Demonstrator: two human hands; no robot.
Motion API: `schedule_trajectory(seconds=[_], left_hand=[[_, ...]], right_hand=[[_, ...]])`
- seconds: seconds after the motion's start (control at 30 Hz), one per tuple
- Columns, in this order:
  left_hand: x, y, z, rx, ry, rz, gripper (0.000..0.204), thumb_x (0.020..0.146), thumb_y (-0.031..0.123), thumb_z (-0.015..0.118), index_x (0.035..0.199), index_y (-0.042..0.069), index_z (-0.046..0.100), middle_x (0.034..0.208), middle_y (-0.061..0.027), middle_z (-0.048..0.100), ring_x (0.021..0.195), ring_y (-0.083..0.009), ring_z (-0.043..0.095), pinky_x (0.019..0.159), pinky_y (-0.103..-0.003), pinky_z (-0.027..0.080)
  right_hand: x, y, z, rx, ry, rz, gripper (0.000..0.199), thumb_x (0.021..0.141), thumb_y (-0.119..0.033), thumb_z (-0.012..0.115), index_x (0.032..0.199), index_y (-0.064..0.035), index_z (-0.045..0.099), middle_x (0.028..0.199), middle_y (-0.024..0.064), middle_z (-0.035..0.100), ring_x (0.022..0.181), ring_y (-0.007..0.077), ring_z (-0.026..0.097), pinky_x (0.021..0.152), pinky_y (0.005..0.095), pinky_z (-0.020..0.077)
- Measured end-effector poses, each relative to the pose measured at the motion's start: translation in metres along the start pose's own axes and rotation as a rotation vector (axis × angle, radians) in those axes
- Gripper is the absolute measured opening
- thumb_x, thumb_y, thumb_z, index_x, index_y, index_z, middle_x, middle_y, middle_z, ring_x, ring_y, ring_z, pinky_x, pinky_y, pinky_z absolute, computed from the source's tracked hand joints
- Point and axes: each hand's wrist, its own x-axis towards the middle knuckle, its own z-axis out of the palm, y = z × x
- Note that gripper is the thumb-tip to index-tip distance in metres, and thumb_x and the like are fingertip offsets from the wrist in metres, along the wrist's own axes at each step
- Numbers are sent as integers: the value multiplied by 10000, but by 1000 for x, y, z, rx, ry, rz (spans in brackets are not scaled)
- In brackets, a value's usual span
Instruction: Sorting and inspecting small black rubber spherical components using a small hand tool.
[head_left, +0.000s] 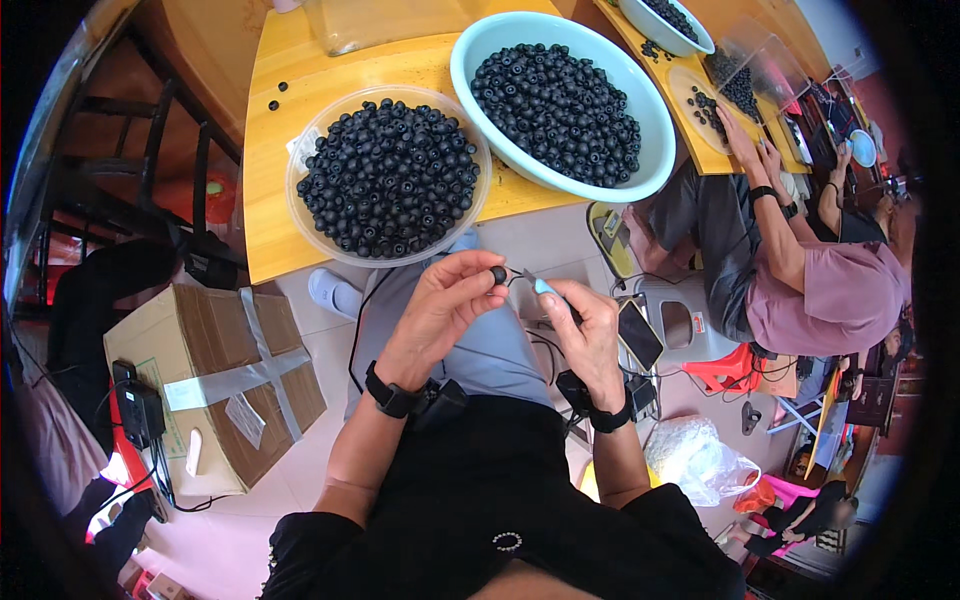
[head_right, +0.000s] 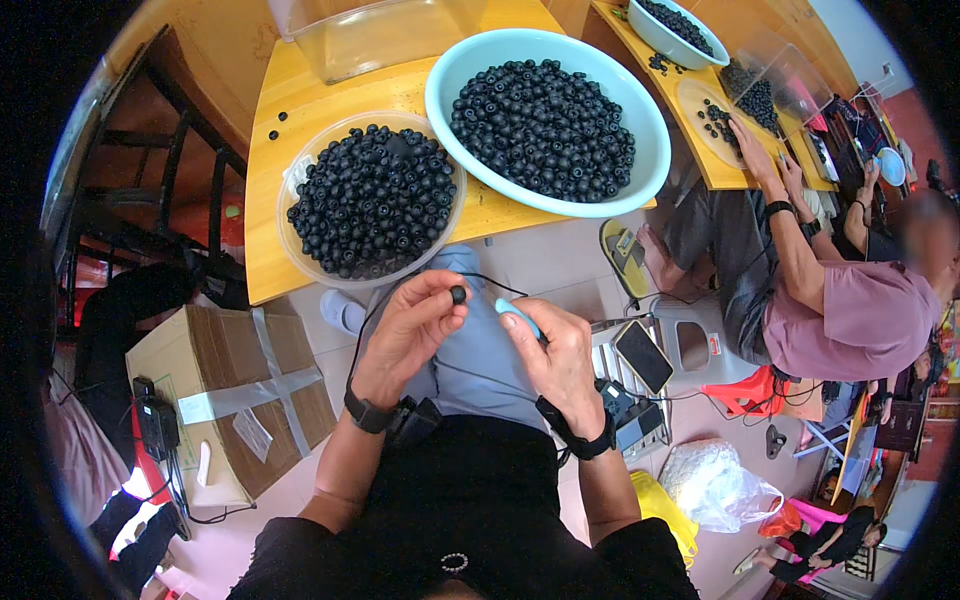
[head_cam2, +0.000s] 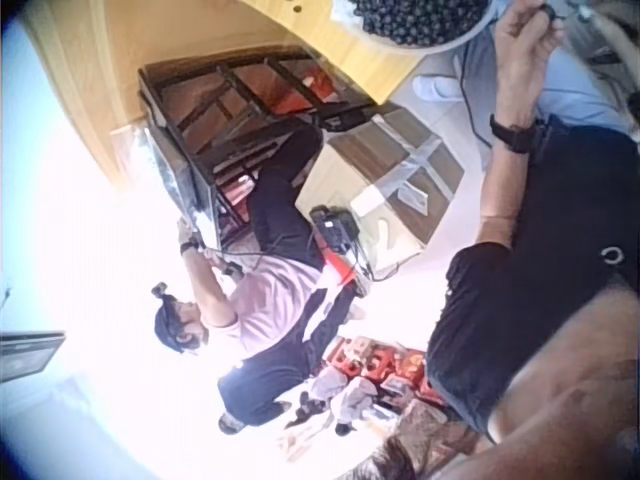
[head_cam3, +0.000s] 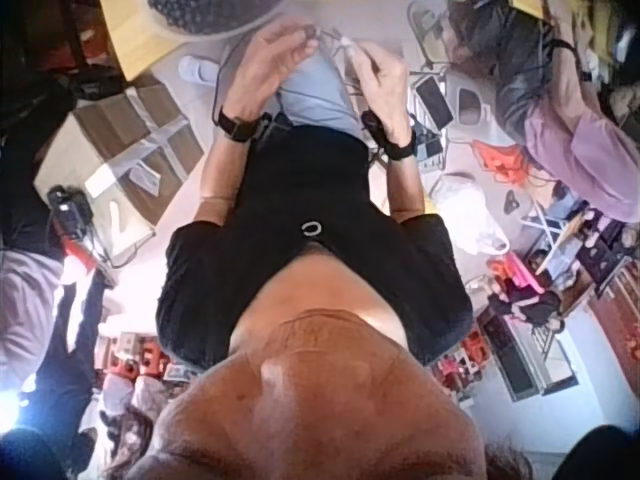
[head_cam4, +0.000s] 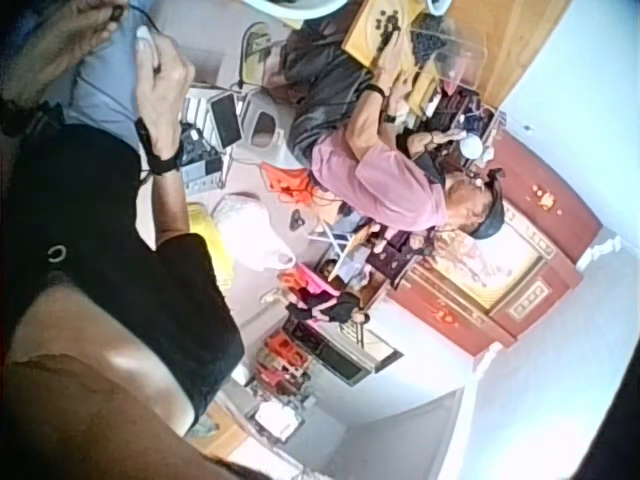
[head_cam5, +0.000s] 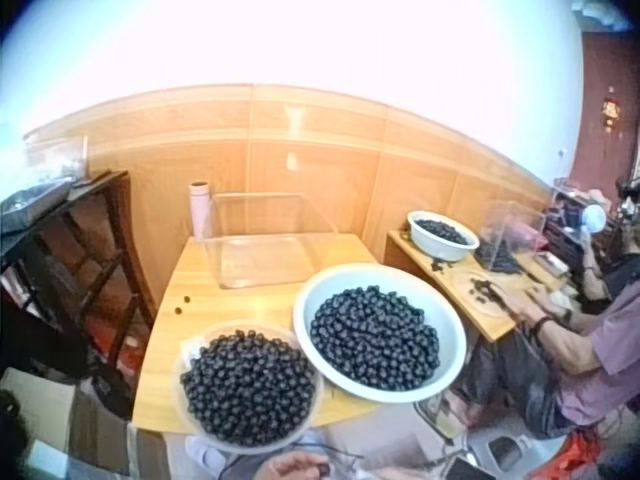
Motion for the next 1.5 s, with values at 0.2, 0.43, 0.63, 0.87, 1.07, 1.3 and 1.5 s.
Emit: schedule_trajectory(seconds=[0.2,0.43,0.63,0.87,1.07,1.3,1.5], left_hand=[[-2,-2,0,-15,-21,0,172,857,29,596,1028,16,599,937,-64,638,808,-127,639,729,-228,537],[-2,-2,-4,-6,-49,-4,163,849,26,607,1012,28,596,933,-57,634,821,-121,631,741,-235,535],[-2,-1,-5,-1,-51,-20,148,850,35,610,997,24,594,919,-55,626,807,-117,625,729,-231,531],[-1,-1,-5,7,-82,-53,125,850,44,614,968,13,588,886,-50,615,779,-120,622,710,-232,529],[-2,-4,-8,-13,-103,-74,118,850,41,608,952,-1,566,947,-124,620,716,-119,626,660,-210,538],[-9,1,3,1,-202,-115,93,836,24,619,927,15,600,863,-62,626,716,-120,616,658,-242,526],[-7,-2,-4,-118,-152,-103,116,847,26,605,963,17,605,883,-64,634,712,-111,614,654,-225,517]], right_hand=[[2,-15,1,-72,-80,-120,159,824,-142,644,892,2,651,774,146,638,599,270,616,533,330,473],[5,-16,4,-122,-118,-142,170,811,-162,663,884,-10,650,734,126,625,551,260,600,497,326,460],[6,-14,5,-143,-126,-156,169,813,-167,661,882,-13,645,714,123,612,543,264,594,493,338,454],[4,-8,3,-159,-125,-195,173,811,-170,657,891,-19,639,712,118,605,574,277,597,504,343,453],[0,-6,3,-168,-127,-204,162,815,-161,650,888,-18,635,716,119,599,584,289,594,506,354,450],[2,54,1,-327,-22,36,218,857,-215,596,866,-2,641,618,170,556,574,333,574,528,385,438],[-7,56,3,-226,-28,170,266,869,-248,574,835,6,646,617,196,562,560,357,556,534,392,423]])
